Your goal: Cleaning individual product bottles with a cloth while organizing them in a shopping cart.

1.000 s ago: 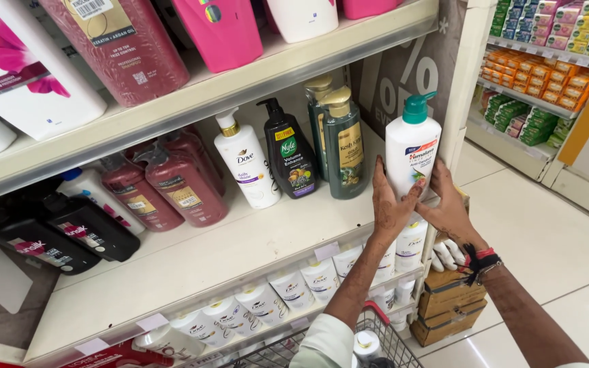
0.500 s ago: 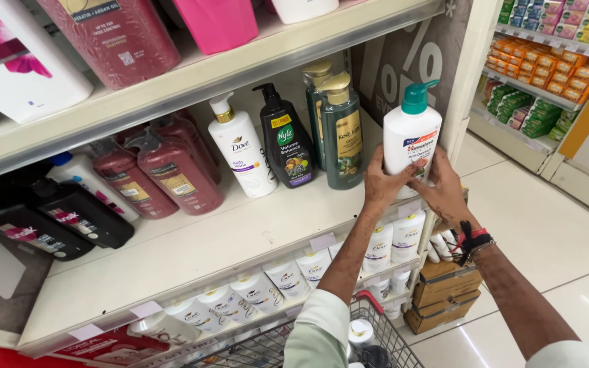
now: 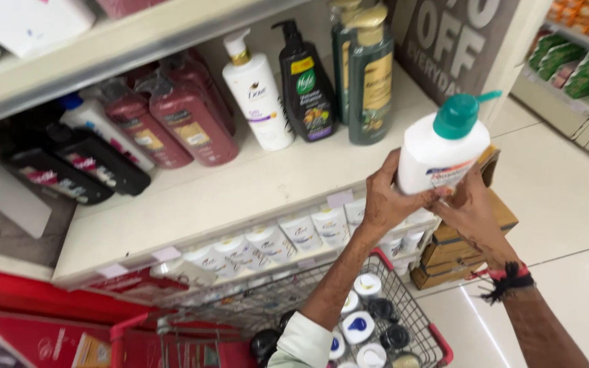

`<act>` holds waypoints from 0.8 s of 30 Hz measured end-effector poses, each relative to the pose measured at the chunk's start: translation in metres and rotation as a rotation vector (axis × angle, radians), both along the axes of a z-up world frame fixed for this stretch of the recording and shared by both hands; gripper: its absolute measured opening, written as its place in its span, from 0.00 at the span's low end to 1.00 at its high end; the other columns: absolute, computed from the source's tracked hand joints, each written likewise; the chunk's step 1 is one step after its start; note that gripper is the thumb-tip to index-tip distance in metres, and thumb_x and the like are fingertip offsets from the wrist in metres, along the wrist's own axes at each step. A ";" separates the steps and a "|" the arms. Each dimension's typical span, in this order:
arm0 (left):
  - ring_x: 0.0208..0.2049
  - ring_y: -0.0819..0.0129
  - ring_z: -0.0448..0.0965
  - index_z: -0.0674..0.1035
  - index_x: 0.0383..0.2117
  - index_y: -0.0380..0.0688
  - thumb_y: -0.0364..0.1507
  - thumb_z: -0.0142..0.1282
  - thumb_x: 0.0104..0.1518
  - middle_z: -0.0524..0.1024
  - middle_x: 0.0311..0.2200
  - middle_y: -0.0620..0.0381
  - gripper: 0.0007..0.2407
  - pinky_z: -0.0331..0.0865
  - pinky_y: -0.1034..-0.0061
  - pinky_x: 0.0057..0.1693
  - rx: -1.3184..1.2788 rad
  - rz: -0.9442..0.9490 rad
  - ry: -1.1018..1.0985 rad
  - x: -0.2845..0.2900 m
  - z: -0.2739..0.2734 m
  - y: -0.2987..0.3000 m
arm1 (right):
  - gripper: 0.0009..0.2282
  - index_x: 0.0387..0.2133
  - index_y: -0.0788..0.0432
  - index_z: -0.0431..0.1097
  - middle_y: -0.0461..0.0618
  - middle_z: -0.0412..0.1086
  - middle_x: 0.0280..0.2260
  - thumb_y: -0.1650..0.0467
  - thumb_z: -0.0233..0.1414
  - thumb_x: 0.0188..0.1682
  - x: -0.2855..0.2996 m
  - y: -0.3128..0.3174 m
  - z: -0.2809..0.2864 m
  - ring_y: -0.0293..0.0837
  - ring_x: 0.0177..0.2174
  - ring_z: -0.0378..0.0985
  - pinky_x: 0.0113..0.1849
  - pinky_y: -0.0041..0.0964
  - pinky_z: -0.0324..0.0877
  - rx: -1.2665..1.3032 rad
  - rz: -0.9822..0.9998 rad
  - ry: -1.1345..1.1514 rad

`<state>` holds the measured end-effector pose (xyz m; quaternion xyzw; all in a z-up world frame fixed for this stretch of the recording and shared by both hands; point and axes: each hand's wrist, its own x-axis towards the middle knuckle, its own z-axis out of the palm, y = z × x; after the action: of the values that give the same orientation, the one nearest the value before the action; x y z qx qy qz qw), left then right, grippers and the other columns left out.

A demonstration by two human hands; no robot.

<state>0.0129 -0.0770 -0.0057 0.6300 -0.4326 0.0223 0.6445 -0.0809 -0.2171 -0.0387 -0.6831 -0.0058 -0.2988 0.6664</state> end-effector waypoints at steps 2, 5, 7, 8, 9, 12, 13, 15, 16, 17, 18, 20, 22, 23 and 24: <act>0.52 0.66 0.84 0.73 0.60 0.38 0.41 0.75 0.45 0.82 0.49 0.50 0.35 0.79 0.70 0.59 0.041 0.009 0.036 -0.015 -0.007 0.021 | 0.41 0.69 0.58 0.44 0.51 0.59 0.60 0.83 0.56 0.39 -0.012 0.015 -0.013 0.43 0.59 0.66 0.55 0.42 0.69 0.029 0.043 0.023; 0.53 0.65 0.83 0.73 0.61 0.38 0.42 0.75 0.43 0.82 0.50 0.50 0.37 0.77 0.68 0.61 0.088 0.016 0.082 -0.035 -0.027 0.054 | 0.43 0.69 0.58 0.42 0.50 0.58 0.61 0.84 0.56 0.38 -0.032 0.038 -0.040 0.43 0.59 0.64 0.56 0.41 0.68 0.042 0.098 0.074; 0.54 0.65 0.82 0.73 0.61 0.38 0.43 0.74 0.43 0.82 0.51 0.50 0.37 0.76 0.67 0.63 0.098 0.026 0.112 -0.047 -0.046 0.075 | 0.42 0.68 0.60 0.43 0.50 0.58 0.61 0.84 0.58 0.38 -0.044 0.052 -0.063 0.43 0.59 0.64 0.56 0.41 0.67 0.029 0.124 0.122; 0.54 0.65 0.82 0.73 0.61 0.38 0.43 0.75 0.43 0.82 0.51 0.50 0.37 0.77 0.68 0.63 0.120 0.027 0.143 -0.052 -0.056 0.085 | 0.40 0.67 0.60 0.44 0.50 0.60 0.59 0.83 0.57 0.39 -0.051 0.057 -0.077 0.42 0.57 0.65 0.54 0.41 0.69 0.053 0.146 0.210; 0.54 0.65 0.82 0.73 0.60 0.38 0.43 0.75 0.43 0.82 0.51 0.50 0.37 0.77 0.68 0.63 0.141 0.028 0.174 -0.059 -0.067 0.094 | 0.38 0.67 0.60 0.46 0.50 0.62 0.58 0.83 0.56 0.41 -0.058 0.063 -0.091 0.42 0.55 0.67 0.51 0.41 0.70 0.077 0.169 0.299; 0.53 0.65 0.83 0.71 0.61 0.38 0.41 0.75 0.44 0.82 0.50 0.50 0.37 0.78 0.68 0.61 0.251 0.044 0.258 -0.073 -0.092 0.131 | 0.37 0.66 0.61 0.47 0.50 0.62 0.58 0.83 0.56 0.42 -0.068 0.086 -0.124 0.41 0.57 0.66 0.53 0.40 0.70 0.123 0.295 0.265; 0.53 0.65 0.83 0.71 0.61 0.38 0.41 0.75 0.44 0.82 0.50 0.50 0.37 0.78 0.68 0.61 0.260 0.048 0.276 -0.080 -0.098 0.140 | 0.37 0.66 0.61 0.47 0.50 0.62 0.58 0.83 0.56 0.42 -0.072 0.095 -0.131 0.41 0.57 0.66 0.53 0.40 0.70 0.134 0.301 0.281; 0.55 0.64 0.82 0.71 0.61 0.37 0.39 0.75 0.46 0.81 0.52 0.49 0.35 0.76 0.67 0.62 0.273 0.073 0.331 -0.093 -0.109 0.160 | 0.36 0.65 0.62 0.50 0.51 0.63 0.58 0.84 0.56 0.40 -0.079 0.113 -0.145 0.42 0.57 0.66 0.54 0.41 0.69 0.161 0.372 0.296; 0.55 0.64 0.82 0.71 0.61 0.37 0.39 0.75 0.46 0.81 0.52 0.49 0.35 0.76 0.67 0.62 0.280 0.081 0.347 -0.099 -0.119 0.168 | 0.36 0.65 0.62 0.50 0.51 0.63 0.58 0.84 0.56 0.40 -0.083 0.122 -0.147 0.42 0.57 0.66 0.54 0.41 0.69 0.171 0.380 0.309; 0.53 0.64 0.83 0.71 0.60 0.37 0.39 0.75 0.46 0.81 0.51 0.49 0.35 0.77 0.67 0.61 0.273 0.073 0.419 -0.105 -0.128 0.176 | 0.36 0.64 0.62 0.51 0.51 0.63 0.57 0.84 0.58 0.40 -0.087 0.130 -0.149 0.42 0.57 0.67 0.54 0.42 0.70 0.157 0.387 0.371; 0.51 0.64 0.83 0.71 0.60 0.38 0.40 0.74 0.46 0.81 0.50 0.49 0.35 0.78 0.68 0.59 0.264 0.066 0.491 -0.111 -0.137 0.184 | 0.35 0.63 0.62 0.53 0.52 0.64 0.57 0.84 0.59 0.40 -0.090 0.138 -0.151 0.42 0.56 0.68 0.54 0.42 0.71 0.140 0.395 0.433; 0.51 0.65 0.83 0.71 0.60 0.38 0.40 0.74 0.46 0.82 0.50 0.48 0.35 0.78 0.68 0.58 0.276 0.099 0.515 -0.121 -0.155 0.197 | 0.39 0.66 0.61 0.48 0.51 0.60 0.59 0.83 0.59 0.40 -0.095 0.150 -0.159 0.42 0.57 0.65 0.54 0.42 0.69 0.172 0.422 0.436; 0.51 0.65 0.84 0.71 0.60 0.37 0.40 0.74 0.47 0.82 0.50 0.48 0.35 0.78 0.69 0.58 0.292 0.131 0.546 -0.130 -0.172 0.209 | 0.42 0.68 0.59 0.42 0.50 0.57 0.61 0.82 0.59 0.39 -0.103 0.159 -0.180 0.41 0.58 0.63 0.54 0.42 0.68 0.208 0.448 0.445; 0.50 0.64 0.84 0.72 0.60 0.37 0.39 0.74 0.46 0.82 0.49 0.48 0.35 0.79 0.69 0.56 0.322 0.157 0.527 -0.134 -0.180 0.215 | 0.40 0.68 0.59 0.44 0.50 0.58 0.61 0.81 0.58 0.42 -0.109 0.162 -0.198 0.42 0.58 0.64 0.53 0.42 0.70 0.252 0.499 0.497; 0.48 0.63 0.85 0.72 0.61 0.37 0.39 0.74 0.46 0.83 0.48 0.47 0.35 0.80 0.69 0.54 0.354 0.180 0.510 -0.139 -0.189 0.221 | 0.38 0.68 0.59 0.46 0.51 0.60 0.61 0.80 0.57 0.44 -0.116 0.165 -0.215 0.43 0.58 0.65 0.52 0.43 0.71 0.297 0.549 0.550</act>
<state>-0.1258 0.1443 -0.1949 0.7535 -0.1968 -0.1549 0.6079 -0.1973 -0.0517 -0.2536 -0.6070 0.0334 0.0860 0.7894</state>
